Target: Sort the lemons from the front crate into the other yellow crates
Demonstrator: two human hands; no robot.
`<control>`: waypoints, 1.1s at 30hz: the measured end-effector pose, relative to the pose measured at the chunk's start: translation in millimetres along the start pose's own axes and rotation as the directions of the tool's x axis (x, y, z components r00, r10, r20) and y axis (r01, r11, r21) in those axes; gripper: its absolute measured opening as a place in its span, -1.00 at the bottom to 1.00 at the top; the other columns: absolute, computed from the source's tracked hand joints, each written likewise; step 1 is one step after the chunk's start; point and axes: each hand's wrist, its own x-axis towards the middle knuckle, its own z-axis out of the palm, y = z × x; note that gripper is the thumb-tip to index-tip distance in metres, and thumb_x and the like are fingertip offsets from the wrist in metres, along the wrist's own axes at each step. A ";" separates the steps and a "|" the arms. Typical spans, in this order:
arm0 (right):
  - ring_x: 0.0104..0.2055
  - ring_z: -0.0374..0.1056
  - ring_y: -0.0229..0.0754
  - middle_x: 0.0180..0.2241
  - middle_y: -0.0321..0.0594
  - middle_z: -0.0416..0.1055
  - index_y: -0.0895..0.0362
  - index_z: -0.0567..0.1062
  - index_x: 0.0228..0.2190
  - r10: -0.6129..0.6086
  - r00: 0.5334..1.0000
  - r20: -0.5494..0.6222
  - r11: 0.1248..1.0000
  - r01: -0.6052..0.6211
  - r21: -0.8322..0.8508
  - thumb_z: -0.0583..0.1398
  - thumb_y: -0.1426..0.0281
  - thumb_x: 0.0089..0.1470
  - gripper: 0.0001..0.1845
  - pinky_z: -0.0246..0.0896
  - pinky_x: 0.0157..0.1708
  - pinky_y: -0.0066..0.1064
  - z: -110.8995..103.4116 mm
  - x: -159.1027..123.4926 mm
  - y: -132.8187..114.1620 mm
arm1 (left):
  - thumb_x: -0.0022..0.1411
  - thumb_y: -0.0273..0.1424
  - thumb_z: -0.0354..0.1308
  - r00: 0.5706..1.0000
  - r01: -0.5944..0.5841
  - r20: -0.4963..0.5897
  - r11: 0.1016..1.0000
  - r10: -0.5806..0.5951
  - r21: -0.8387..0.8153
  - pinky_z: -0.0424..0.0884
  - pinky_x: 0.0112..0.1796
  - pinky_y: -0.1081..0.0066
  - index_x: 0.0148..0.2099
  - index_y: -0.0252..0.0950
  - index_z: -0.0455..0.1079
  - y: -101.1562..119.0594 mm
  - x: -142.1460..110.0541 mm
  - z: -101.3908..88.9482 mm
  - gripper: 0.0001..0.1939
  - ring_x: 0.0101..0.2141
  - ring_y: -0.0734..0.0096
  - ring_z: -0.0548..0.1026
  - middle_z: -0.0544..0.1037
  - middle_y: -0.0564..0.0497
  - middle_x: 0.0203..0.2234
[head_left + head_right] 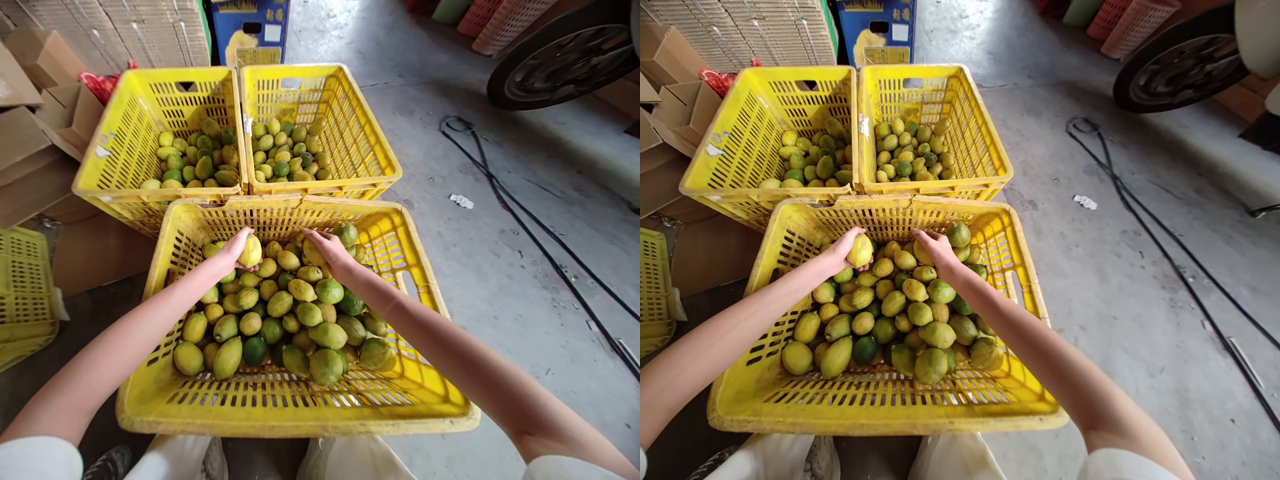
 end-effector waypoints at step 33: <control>-0.24 0.49 -0.19 -0.30 -0.29 0.56 0.06 0.51 -0.32 -0.005 0.970 0.244 0.991 -0.028 0.132 0.50 0.26 -0.25 -0.57 0.45 -0.24 -0.42 14.0 -8.8 1.5 | 0.27 -0.37 0.34 0.958 -0.165 0.222 0.983 0.180 -0.086 0.32 -0.63 0.51 -0.12 -0.27 0.46 -7.4 -1.0 3.6 -0.83 -0.55 0.35 0.55 0.58 -0.01 -0.44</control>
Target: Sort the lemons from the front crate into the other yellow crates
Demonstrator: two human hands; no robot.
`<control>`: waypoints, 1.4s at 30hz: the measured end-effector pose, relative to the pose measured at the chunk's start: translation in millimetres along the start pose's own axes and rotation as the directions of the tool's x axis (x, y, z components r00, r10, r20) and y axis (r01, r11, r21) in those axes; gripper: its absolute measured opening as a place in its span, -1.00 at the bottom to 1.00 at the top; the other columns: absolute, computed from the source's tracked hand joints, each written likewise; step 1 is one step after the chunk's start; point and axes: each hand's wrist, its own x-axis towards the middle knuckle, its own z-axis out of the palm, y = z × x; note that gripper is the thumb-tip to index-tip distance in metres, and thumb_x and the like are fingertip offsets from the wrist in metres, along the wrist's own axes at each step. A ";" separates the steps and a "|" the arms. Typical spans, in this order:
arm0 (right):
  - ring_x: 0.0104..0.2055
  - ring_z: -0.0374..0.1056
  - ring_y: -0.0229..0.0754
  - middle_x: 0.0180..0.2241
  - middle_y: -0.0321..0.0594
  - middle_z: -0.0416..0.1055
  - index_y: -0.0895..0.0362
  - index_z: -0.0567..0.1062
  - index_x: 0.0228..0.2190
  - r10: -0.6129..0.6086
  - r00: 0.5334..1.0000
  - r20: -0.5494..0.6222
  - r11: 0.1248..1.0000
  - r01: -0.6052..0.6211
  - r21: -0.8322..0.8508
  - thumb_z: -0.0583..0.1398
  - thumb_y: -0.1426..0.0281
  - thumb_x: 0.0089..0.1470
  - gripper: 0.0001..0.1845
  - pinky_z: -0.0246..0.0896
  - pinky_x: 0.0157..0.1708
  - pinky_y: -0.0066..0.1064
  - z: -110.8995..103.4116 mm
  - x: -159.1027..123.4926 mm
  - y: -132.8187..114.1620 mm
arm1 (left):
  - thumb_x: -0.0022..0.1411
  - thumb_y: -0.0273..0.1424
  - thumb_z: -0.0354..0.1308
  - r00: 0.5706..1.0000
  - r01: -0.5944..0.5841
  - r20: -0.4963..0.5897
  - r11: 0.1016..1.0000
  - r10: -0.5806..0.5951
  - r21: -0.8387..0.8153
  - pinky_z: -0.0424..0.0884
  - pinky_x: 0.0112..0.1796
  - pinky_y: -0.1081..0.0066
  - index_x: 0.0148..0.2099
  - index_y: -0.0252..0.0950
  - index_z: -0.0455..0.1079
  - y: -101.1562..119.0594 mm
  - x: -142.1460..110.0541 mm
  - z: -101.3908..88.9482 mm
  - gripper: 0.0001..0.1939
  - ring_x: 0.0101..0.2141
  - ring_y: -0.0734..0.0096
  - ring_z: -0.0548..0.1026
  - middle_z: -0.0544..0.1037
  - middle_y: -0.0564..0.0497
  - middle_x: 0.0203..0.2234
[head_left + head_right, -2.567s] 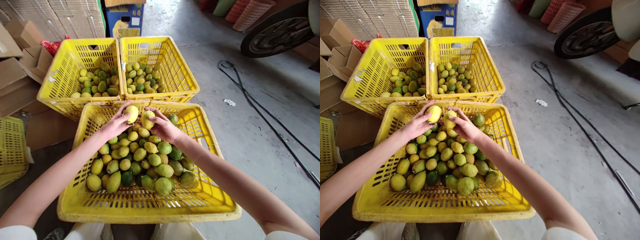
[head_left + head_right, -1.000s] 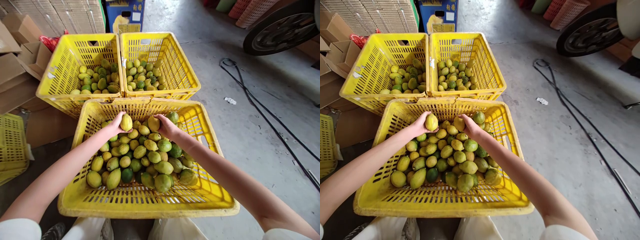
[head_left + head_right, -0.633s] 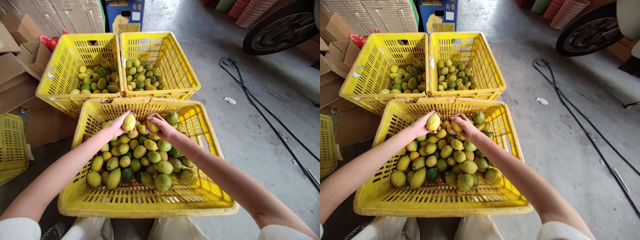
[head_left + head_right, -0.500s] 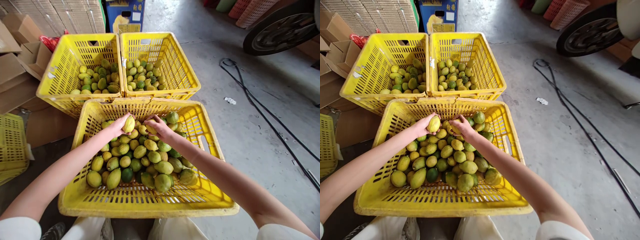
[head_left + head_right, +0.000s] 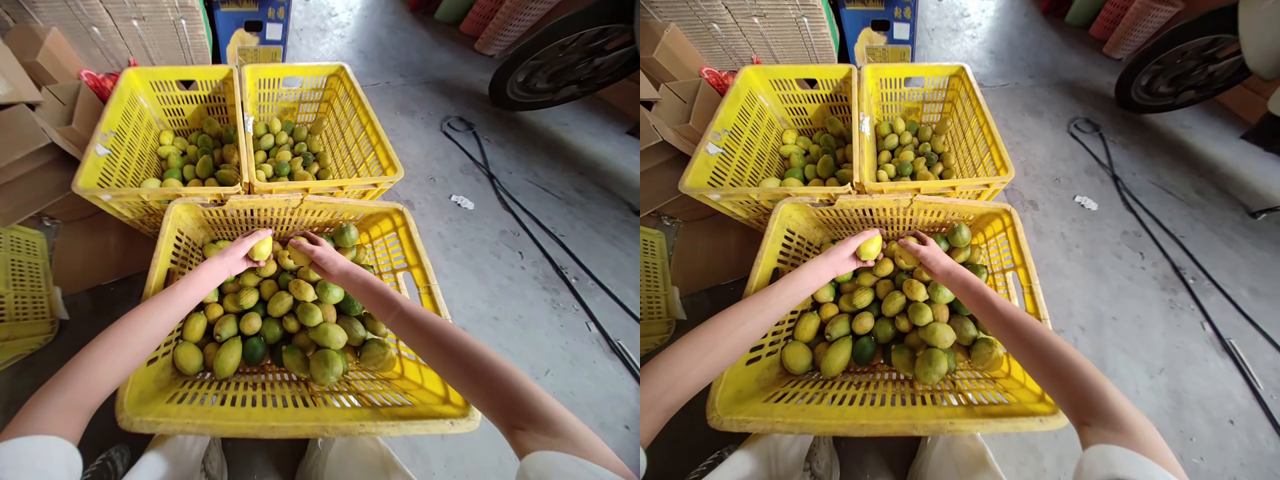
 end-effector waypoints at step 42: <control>0.02 0.46 0.03 -0.08 -0.15 0.53 0.10 0.45 -0.11 -0.196 0.973 0.120 0.883 0.228 -0.409 0.46 0.23 -0.21 -0.40 0.42 0.14 -0.07 -12.9 3.6 1.6 | 0.15 -0.47 0.38 0.995 -0.096 -0.038 0.994 0.094 -0.046 0.55 -0.43 0.42 -0.15 -0.28 0.47 -6.7 -4.3 4.2 -0.78 -0.35 0.39 0.52 0.54 0.03 -0.31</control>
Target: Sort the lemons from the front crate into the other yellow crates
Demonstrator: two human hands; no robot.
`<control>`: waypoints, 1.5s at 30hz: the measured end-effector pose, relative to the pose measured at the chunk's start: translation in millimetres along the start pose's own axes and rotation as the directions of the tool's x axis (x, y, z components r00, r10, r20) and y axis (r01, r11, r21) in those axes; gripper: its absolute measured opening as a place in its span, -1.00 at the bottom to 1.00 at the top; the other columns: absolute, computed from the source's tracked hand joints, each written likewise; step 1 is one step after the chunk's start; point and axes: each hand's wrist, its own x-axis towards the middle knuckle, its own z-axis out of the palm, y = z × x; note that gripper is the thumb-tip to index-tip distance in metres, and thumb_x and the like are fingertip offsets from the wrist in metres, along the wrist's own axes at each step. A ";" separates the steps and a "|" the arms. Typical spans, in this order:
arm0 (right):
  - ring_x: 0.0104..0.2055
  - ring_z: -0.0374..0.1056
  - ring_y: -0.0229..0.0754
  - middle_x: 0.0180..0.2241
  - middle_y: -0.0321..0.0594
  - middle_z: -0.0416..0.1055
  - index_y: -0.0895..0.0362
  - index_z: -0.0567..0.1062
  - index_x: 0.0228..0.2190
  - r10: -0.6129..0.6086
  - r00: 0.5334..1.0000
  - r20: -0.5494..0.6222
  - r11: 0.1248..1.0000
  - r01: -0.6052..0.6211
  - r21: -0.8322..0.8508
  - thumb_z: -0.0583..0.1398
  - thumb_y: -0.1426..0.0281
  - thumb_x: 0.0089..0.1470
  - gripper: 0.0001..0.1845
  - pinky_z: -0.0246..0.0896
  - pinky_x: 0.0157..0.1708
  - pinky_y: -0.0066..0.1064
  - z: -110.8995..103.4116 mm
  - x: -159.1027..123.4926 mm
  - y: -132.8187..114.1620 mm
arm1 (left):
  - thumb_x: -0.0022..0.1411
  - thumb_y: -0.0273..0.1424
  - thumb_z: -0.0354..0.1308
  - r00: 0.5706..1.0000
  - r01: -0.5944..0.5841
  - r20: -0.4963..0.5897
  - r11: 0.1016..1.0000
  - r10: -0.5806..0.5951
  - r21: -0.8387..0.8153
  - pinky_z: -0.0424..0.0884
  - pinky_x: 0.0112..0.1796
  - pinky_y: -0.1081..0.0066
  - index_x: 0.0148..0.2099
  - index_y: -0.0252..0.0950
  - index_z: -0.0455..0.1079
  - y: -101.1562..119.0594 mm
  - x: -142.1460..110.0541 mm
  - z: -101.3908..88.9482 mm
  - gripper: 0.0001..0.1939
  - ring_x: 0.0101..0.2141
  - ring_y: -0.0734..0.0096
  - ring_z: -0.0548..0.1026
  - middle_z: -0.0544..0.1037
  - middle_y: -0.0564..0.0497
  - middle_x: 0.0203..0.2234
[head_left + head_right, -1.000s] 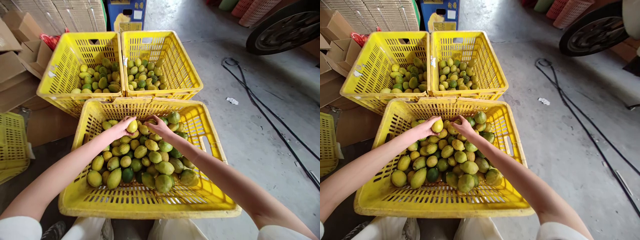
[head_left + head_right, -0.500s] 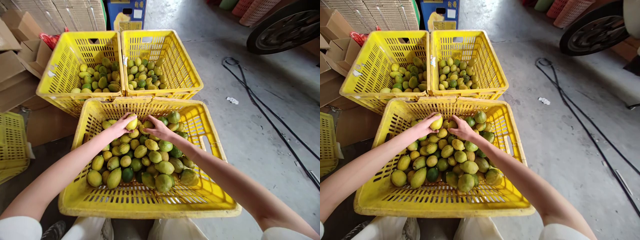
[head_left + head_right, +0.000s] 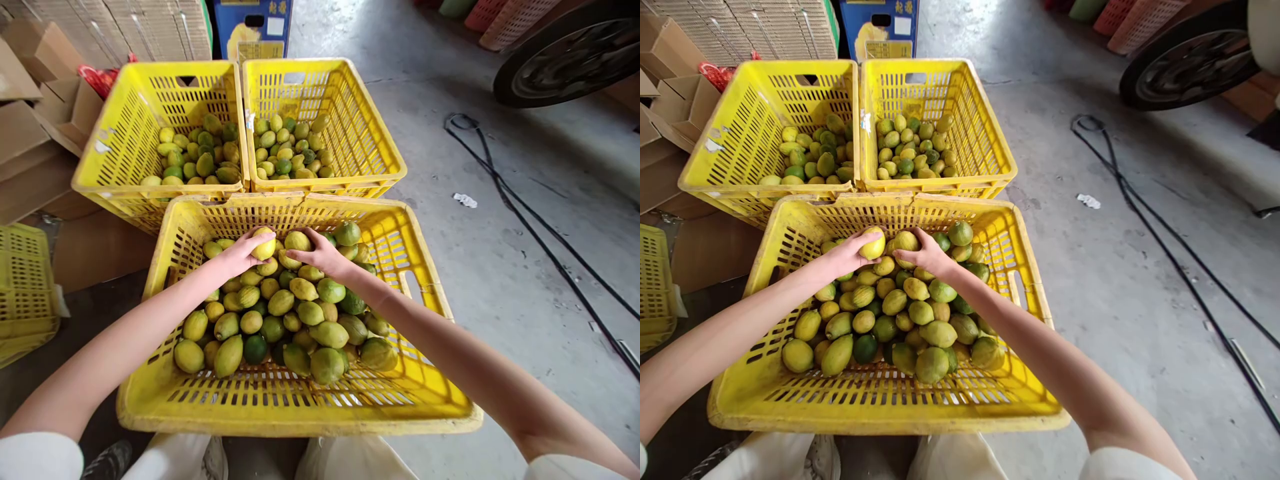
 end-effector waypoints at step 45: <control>-0.35 0.45 -0.25 -0.26 -0.32 0.54 0.03 0.44 -0.16 0.135 0.984 0.112 0.712 -0.175 0.680 0.44 0.37 -0.14 -0.53 0.36 -0.45 -0.49 4.5 -4.6 -30.1 | 0.47 -0.23 0.00 1.000 0.024 0.016 0.979 -0.021 -0.204 0.49 -0.52 0.40 -0.13 -0.30 0.45 12.2 -9.9 8.1 -0.71 -0.47 0.29 0.60 0.60 -0.06 -0.43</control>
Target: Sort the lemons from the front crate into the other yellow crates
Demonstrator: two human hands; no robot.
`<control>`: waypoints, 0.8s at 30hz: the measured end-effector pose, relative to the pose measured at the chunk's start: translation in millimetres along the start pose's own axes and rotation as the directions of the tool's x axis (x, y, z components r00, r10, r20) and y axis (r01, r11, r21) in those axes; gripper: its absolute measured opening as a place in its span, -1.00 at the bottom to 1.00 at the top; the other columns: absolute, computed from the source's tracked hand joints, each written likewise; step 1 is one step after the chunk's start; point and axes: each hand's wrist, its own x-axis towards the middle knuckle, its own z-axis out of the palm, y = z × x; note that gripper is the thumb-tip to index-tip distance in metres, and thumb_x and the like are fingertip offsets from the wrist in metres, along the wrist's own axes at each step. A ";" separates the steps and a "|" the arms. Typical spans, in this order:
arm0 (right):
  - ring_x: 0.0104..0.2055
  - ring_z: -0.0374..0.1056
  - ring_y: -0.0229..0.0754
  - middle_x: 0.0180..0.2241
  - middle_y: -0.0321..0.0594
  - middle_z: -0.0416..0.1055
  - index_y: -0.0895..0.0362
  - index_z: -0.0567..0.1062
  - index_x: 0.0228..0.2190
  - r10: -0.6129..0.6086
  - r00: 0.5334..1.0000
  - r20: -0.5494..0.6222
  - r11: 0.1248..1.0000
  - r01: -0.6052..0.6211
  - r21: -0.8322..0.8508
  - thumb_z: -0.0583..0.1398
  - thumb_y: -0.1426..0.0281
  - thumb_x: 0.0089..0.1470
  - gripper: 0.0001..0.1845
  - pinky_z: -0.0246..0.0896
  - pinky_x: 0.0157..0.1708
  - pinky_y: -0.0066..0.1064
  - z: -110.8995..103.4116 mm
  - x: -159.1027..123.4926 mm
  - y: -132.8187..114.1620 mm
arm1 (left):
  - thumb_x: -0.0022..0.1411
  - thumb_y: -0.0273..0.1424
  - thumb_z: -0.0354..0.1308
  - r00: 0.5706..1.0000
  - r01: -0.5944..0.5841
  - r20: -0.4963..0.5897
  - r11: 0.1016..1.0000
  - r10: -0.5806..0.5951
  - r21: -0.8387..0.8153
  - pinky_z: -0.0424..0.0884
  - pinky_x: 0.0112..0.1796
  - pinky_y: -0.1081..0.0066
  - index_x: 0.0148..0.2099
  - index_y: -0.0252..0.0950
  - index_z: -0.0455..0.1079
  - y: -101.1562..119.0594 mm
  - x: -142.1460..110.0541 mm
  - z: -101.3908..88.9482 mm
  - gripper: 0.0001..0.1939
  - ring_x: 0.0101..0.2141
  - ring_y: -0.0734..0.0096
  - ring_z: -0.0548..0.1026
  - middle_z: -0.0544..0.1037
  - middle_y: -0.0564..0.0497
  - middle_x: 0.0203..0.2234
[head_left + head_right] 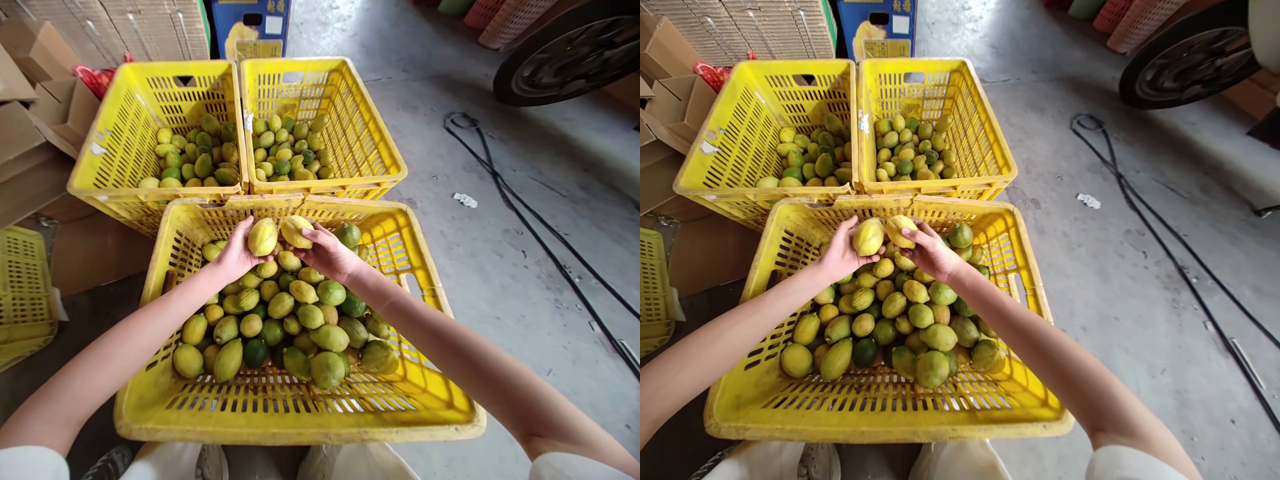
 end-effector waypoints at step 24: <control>-0.24 0.51 -0.15 -0.26 -0.29 0.53 0.01 0.41 -0.28 -0.008 0.996 -0.091 0.999 0.004 -0.038 0.58 0.31 -0.37 -0.38 0.49 -0.31 -0.40 -6.2 7.0 -2.2 | 0.26 -0.52 0.12 0.983 -0.176 -0.061 0.979 0.171 -0.101 0.54 -0.18 0.46 -0.18 -0.30 0.46 3.8 -0.1 2.4 -0.87 -0.13 0.32 0.60 0.62 -0.03 -0.29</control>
